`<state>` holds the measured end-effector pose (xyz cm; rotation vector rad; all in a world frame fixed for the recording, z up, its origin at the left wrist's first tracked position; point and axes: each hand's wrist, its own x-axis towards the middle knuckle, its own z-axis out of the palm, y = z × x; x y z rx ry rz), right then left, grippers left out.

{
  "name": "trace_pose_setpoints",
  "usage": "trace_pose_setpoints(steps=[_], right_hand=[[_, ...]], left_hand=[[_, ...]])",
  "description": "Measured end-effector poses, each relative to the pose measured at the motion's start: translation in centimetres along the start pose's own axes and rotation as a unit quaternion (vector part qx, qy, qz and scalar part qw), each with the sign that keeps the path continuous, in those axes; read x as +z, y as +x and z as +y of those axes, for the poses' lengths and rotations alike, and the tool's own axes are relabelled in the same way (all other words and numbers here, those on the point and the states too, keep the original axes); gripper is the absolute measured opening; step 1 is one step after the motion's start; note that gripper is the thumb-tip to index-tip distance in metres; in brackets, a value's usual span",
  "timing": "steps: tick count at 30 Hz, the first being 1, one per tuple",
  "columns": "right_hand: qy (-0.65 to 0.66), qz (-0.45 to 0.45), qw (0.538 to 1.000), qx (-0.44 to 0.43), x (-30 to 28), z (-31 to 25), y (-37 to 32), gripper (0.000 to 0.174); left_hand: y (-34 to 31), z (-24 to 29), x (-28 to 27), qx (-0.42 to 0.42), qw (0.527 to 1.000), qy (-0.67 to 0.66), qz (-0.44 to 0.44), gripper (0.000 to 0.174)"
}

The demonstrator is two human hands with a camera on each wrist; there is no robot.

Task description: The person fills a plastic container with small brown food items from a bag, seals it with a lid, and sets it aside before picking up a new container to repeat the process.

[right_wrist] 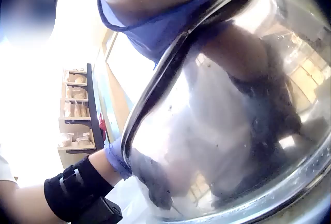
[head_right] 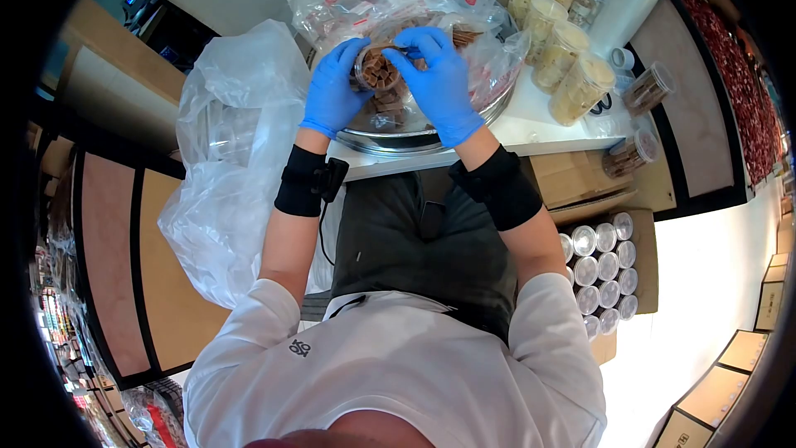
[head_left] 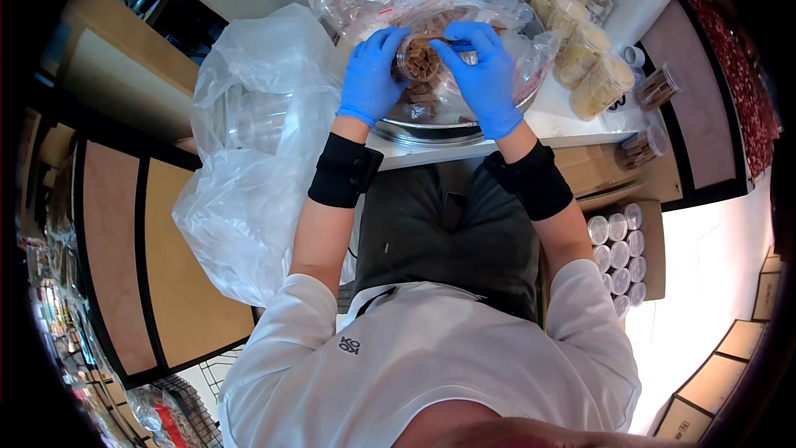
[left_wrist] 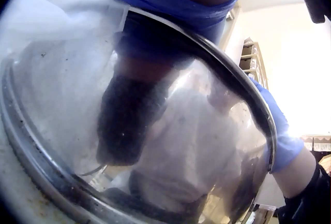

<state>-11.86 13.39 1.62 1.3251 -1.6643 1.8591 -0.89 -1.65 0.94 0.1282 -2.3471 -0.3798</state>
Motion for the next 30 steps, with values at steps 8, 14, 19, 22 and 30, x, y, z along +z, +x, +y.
trace_pose_setpoints(steps=[8,14,19,22,30], right_hand=[[0.021,0.001,1.0,0.015,0.7,-0.2,-0.3,0.02],[-0.021,-0.05,0.996,-0.066,0.8,-0.3,-0.6,0.017],[0.01,-0.094,0.995,-0.044,0.9,-0.1,-0.5,0.014],[0.077,-0.114,0.985,0.103,0.9,0.3,-0.6,0.016],[-0.014,-0.08,0.997,-0.017,0.9,0.3,-0.2,0.018]], left_hand=[[-0.1,0.1,-0.1,0.01,1.0,0.009,0.007,0.074],[-0.1,0.0,-0.1,0.01,1.0,0.006,0.001,0.074],[-0.1,0.3,-0.3,0.014,1.0,0.01,-0.001,0.074],[-0.2,0.3,-0.3,0.014,1.0,0.014,-0.008,0.074],[-0.2,0.5,-0.4,0.019,1.0,0.014,-0.016,0.075]])
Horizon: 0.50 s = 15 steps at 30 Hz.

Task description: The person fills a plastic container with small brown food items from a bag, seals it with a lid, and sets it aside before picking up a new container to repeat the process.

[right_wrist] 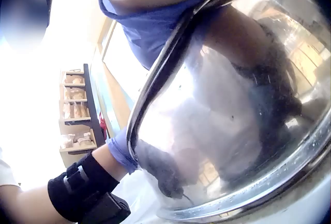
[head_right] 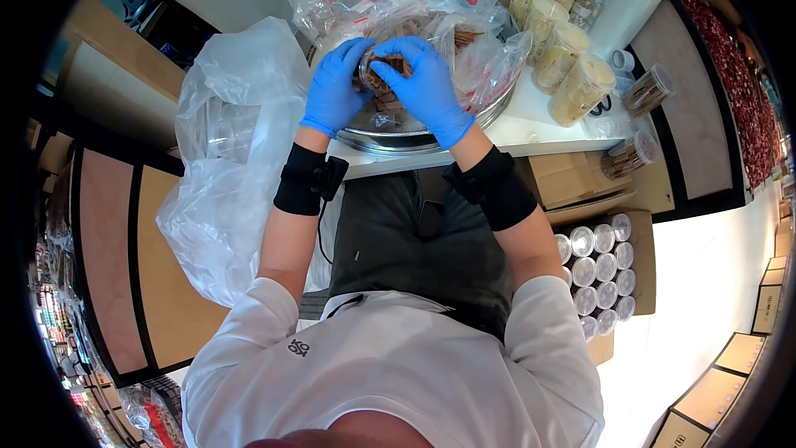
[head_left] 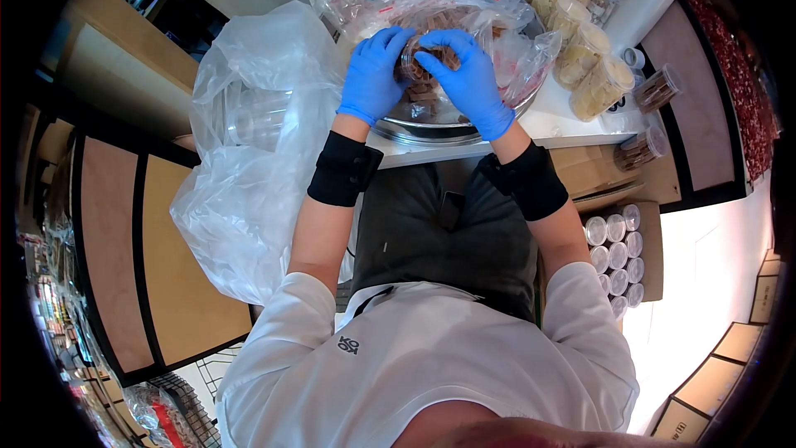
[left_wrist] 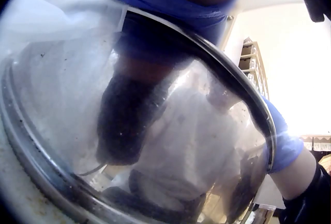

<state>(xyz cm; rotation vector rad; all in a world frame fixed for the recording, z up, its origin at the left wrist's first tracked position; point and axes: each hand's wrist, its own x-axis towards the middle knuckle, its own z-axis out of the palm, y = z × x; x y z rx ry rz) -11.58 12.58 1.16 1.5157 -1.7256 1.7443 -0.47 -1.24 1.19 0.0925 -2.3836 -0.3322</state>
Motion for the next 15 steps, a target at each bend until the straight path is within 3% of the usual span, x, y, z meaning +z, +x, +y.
trace_pose_setpoints(steps=[7,9,15], right_hand=[[-0.05,-0.059,0.993,-0.086,0.0,0.6,-0.5,0.029],[-0.208,-0.091,0.964,-0.135,0.3,0.6,-1.0,0.037],[-0.18,-0.188,0.955,-0.142,0.9,0.2,-0.9,0.053]], left_hand=[[0.0,-0.6,0.5,-0.007,1.0,-0.017,0.024,0.072],[0.0,-0.5,0.5,-0.026,0.999,-0.019,0.026,0.069],[-0.1,-0.7,0.3,-0.088,0.994,-0.027,0.067,0.07]])
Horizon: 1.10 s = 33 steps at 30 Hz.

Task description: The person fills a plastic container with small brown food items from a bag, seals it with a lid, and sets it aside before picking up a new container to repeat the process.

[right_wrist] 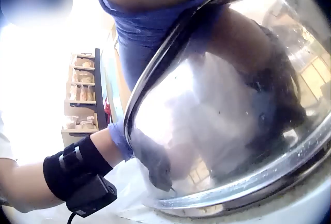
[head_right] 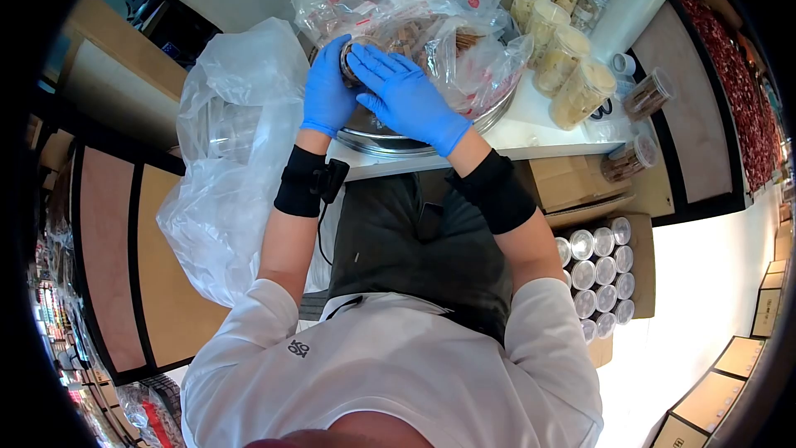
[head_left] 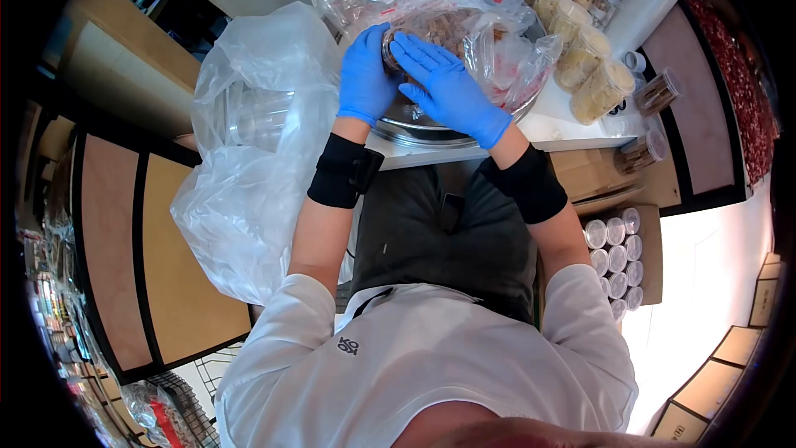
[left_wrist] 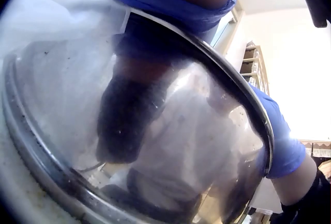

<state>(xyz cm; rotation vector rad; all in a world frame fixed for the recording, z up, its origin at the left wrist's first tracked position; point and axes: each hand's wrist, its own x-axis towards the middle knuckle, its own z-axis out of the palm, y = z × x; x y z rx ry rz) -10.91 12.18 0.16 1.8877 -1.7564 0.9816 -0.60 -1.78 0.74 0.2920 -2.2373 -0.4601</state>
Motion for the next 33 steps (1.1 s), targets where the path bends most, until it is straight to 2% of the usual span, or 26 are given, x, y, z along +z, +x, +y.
trace_pose_setpoints(steps=[5,7,9,11,13,14,15,16,17,18,19,20,22,26,28,29,31,32,33], right_hand=[[0.073,0.012,0.997,0.008,-0.1,0.1,-0.1,0.056],[0.104,0.026,0.994,0.011,-1.3,-0.3,0.2,0.054],[0.151,0.168,0.964,0.14,-2.9,-0.1,0.0,0.042],[0.138,0.27,0.93,0.208,-4.9,2.4,-0.2,0.027],[0.1,0.287,0.914,0.271,-6.1,5.7,-0.8,0.022],[0.098,0.287,0.914,0.271,-6.8,7.4,-1.5,0.022],[0.003,0.139,0.933,0.331,-7.3,9.1,-2.3,0.024],[-0.091,-0.014,0.92,0.381,-7.3,10.2,-2.6,0.026],[-0.092,-0.014,0.92,0.381,-6.7,11.2,-2.7,0.026],[-0.107,-0.159,0.918,0.347,-6.0,12.2,-2.8,0.03],[-0.119,-0.301,0.895,0.307,-5.2,13.0,-3.1,0.035],[-0.119,-0.301,0.895,0.307,-4.0,13.6,-3.5,0.035],[0.019,-0.23,0.963,0.138,-2.2,13.1,-3.4,0.045],[0.0,-0.224,0.966,0.13,-3.6,8.8,-2.5,0.052],[0.041,-0.171,0.981,0.08,-4.0,8.8,-2.1,0.056],[0.041,-0.171,0.981,0.081,-3.5,9.4,-2.4,0.056],[-0.08,-0.128,0.988,-0.01,-1.2,12.3,-3.3,0.058],[-0.077,-0.129,0.989,-0.008,-0.2,13.8,-4.0,0.058],[-0.182,-0.202,0.961,-0.053,0.5,15.4,-4.7,0.058]], left_hand=[[-0.2,0.1,0.0,-0.009,1.0,0.024,0.002,0.07],[0.2,0.2,-0.1,-0.043,0.999,0.007,0.011,0.07],[0.1,-0.2,0.0,-0.036,0.999,0.01,0.023,0.07],[0.0,-0.3,0.0,-0.032,0.999,0.01,0.032,0.07],[0.0,-0.1,-0.1,0.001,0.998,-0.041,0.05,0.07],[0.0,0.0,-0.1,0.002,0.998,-0.043,0.05,0.07],[-0.1,0.1,-0.2,0.008,0.998,-0.06,0.035,0.071],[-0.1,0.2,-0.3,0.013,0.997,-0.077,0.02,0.071],[-0.1,0.1,-0.3,0.013,0.997,-0.078,0.021,0.071],[-0.1,0.0,-0.2,0.022,0.997,-0.078,0.015,0.072],[-0.1,0.0,-0.1,0.03,0.997,-0.077,0.008,0.073],[-0.2,-0.1,0.1,0.031,0.997,-0.077,0.008,0.073],[-0.3,-0.2,0.2,0.032,0.996,-0.074,0.024,0.076],[-0.7,-0.4,0.4,-0.009,0.998,-0.048,0.036,0.076],[-0.8,-0.9,0.7,-0.108,0.989,-0.08,0.06,0.076],[-0.9,-1.2,0.9,-0.108,0.989,-0.081,0.06,0.076],[-0.8,-1.7,1.0,-0.118,0.985,-0.092,0.087,0.076],[-1.0,-1.8,1.0,-0.119,0.985,-0.091,0.084,0.076],[-1.0,-1.7,1.0,-0.122,0.985,-0.081,0.096,0.075]])
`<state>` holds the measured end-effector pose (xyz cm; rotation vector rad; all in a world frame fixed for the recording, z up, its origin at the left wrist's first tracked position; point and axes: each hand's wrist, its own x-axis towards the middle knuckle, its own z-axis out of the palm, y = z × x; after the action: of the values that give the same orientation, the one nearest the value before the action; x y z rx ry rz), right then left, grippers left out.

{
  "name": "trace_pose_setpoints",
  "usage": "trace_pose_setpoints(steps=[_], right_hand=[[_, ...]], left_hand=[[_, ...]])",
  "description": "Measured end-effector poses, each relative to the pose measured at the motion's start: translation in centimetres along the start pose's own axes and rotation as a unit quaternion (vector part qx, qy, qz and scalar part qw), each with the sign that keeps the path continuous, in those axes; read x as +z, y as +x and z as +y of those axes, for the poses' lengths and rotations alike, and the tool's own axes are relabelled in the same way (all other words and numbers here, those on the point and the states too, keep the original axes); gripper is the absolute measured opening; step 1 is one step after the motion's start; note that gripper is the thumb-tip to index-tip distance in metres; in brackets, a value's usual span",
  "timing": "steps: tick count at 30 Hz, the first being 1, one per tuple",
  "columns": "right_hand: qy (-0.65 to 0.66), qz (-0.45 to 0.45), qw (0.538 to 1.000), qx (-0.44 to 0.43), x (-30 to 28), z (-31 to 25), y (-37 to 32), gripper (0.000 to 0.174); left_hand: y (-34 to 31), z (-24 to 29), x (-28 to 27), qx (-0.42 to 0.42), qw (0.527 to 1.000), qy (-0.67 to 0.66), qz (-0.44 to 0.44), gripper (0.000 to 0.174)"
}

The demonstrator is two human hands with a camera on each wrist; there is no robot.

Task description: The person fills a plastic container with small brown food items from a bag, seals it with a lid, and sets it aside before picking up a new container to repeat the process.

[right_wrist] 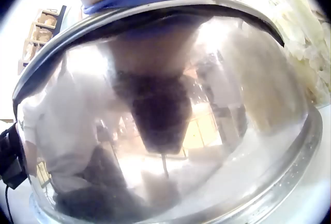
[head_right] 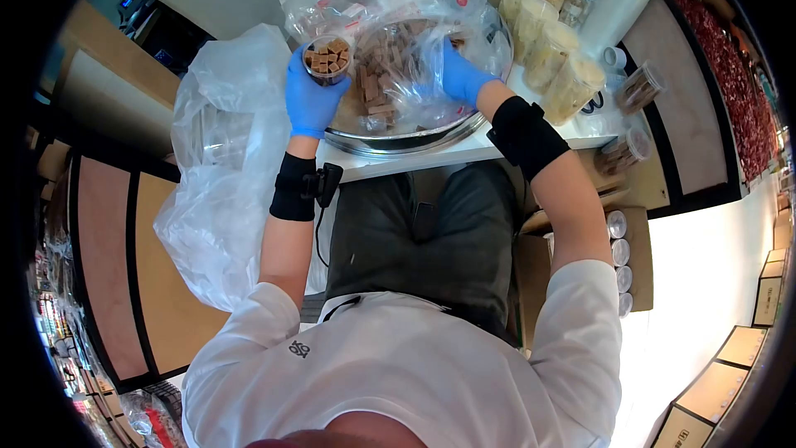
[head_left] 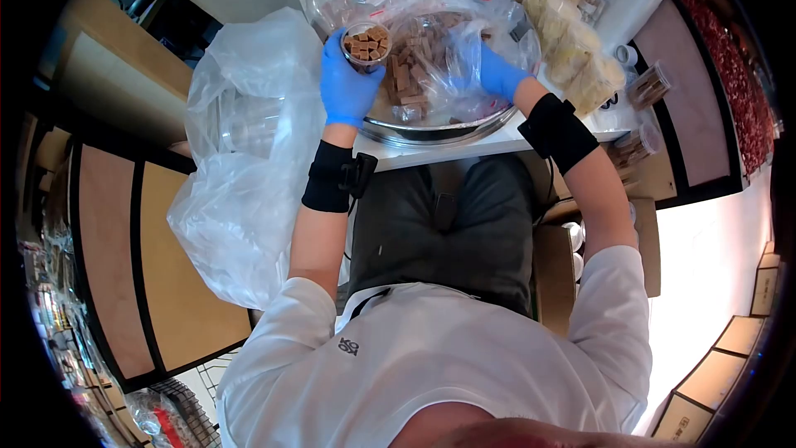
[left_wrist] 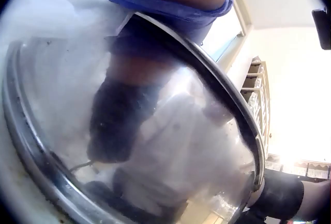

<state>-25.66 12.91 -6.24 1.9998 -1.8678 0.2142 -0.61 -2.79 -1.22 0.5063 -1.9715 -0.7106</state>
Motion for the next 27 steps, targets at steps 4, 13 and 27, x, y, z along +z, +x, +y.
trace_pose_setpoints(steps=[4,13,27], right_hand=[[-0.137,-0.134,0.981,-0.023,1.2,1.2,0.0,0.058],[0.358,-0.042,0.914,0.187,-2.0,0.8,0.9,0.071],[0.097,-0.058,0.973,0.201,1.0,5.2,1.2,0.047]], left_hand=[[0.1,0.4,-0.3,-0.058,0.997,-0.052,0.013,0.076],[-0.1,0.2,-0.5,-0.056,0.998,0.016,0.017,0.076],[-0.2,-0.4,-0.2,-0.031,0.999,0.034,-0.005,0.08]])
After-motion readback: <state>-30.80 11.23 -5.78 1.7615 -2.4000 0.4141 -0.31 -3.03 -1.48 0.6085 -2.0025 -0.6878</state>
